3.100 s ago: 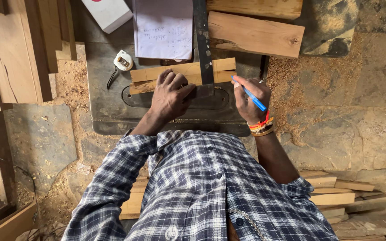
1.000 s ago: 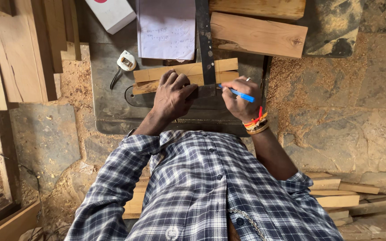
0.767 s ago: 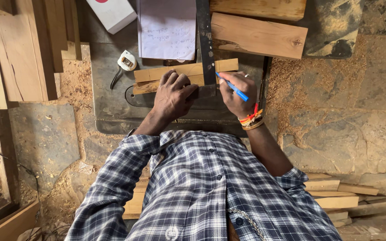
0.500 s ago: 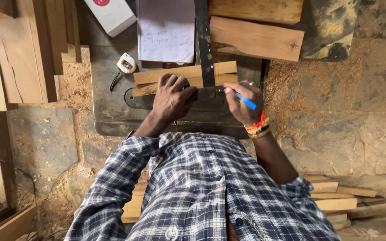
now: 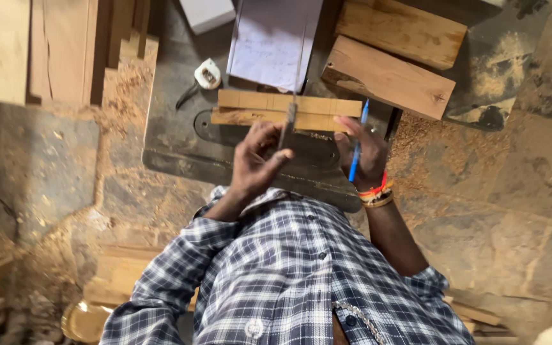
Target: The person measures and marks wooden planks on a workbench using a metal ruler and a blue pen. They draw straight lines and a wavy pattern on the wood surface, then flip the planks to mark the other side.
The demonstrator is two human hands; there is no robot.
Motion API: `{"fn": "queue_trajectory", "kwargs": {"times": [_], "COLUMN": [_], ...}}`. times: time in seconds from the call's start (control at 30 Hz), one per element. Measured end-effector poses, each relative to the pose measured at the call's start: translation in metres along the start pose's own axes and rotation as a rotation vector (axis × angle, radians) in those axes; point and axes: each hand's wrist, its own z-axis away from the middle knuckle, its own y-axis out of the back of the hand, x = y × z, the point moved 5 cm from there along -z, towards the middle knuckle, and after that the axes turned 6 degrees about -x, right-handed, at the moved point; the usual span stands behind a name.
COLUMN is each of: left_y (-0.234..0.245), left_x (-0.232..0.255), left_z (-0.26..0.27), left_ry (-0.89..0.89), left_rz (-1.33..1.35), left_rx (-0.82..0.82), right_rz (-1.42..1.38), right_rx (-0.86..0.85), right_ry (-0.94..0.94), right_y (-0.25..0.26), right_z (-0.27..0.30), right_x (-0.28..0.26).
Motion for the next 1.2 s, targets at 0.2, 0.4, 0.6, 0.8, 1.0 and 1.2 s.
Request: {"fn": "queue_trajectory", "kwargs": {"times": [0.2, 0.4, 0.6, 0.8, 1.0, 1.2], "left_y": [0.016, -0.016, -0.034, -0.016, 0.009, 0.02], "left_x": [-0.015, -0.058, -0.07, -0.051, -0.031, -0.019], "left_z": [0.021, 0.033, 0.035, 0.045, 0.068, 0.104], "left_ry": [0.22, 0.435, 0.46, 0.461, 0.476, 0.54], "left_rz": [0.423, 0.345, 0.549, 0.564, 0.582, 0.498], "left_rx": [0.095, 0.23, 0.213, 0.318, 0.417, 0.406], "right_rz": [-0.017, 0.156, 0.35, 0.274, 0.206, 0.063], "right_rx": [-0.143, -0.316, -0.471, -0.496, -0.406, -0.313], "right_ry": [0.212, 0.29, 0.347, 0.169, 0.176, 0.074], "right_y": [-0.012, -0.032, -0.042, -0.044, -0.044, -0.047], "right_z": [-0.014, -0.04, -0.053, -0.047, -0.027, 0.026], "right_x": [-0.021, -0.009, 0.022, 0.043, 0.028, -0.009]}}
